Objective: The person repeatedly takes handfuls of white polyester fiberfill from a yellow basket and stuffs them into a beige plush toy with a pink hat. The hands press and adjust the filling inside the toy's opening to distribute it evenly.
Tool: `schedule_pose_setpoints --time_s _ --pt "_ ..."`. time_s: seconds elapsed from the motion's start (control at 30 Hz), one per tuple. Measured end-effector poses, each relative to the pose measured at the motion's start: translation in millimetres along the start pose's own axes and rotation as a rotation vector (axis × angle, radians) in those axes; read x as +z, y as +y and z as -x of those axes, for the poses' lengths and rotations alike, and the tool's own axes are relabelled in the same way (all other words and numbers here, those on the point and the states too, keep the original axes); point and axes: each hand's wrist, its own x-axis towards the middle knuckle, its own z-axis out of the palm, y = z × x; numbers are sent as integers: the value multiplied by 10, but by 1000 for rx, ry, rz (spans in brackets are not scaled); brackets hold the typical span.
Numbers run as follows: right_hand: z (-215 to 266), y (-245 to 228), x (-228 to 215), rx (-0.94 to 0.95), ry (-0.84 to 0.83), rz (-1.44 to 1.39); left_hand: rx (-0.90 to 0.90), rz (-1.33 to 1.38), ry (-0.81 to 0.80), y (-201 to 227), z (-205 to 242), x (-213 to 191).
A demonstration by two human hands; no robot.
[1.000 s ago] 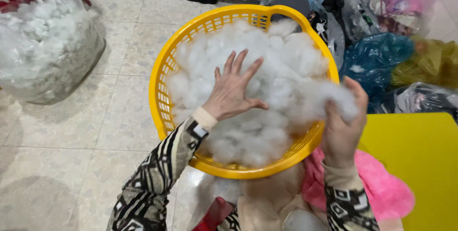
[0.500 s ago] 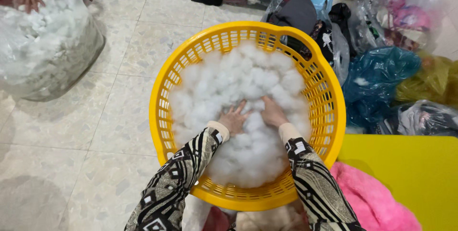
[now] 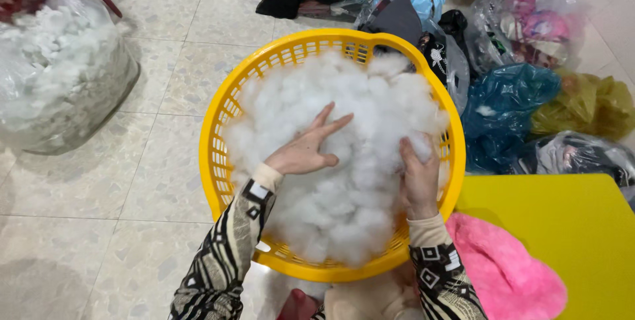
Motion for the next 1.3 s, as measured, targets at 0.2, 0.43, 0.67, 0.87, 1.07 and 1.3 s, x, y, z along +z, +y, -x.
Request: schedule_pose_setpoints --time_s 0.2,0.43,0.67,0.87,1.07,1.3 --pt "460 -10 109 304 -5 -24 377 81 457 825 499 352" --pt "606 -217 -152 4 -317 387 361 -202 479 794 542 609" --pt "380 -808 -289 9 56 263 166 322 588 464 656 619" --pt "-35 -710 -387 -330 -41 947 -104 1132 574 326 751 706" --pt "-494 685 -230 268 -782 1709 -48 1275 593 318 711 702" --pt "-447 1927 -727 523 -1012 1966 -222 1080 792 155 762 713"
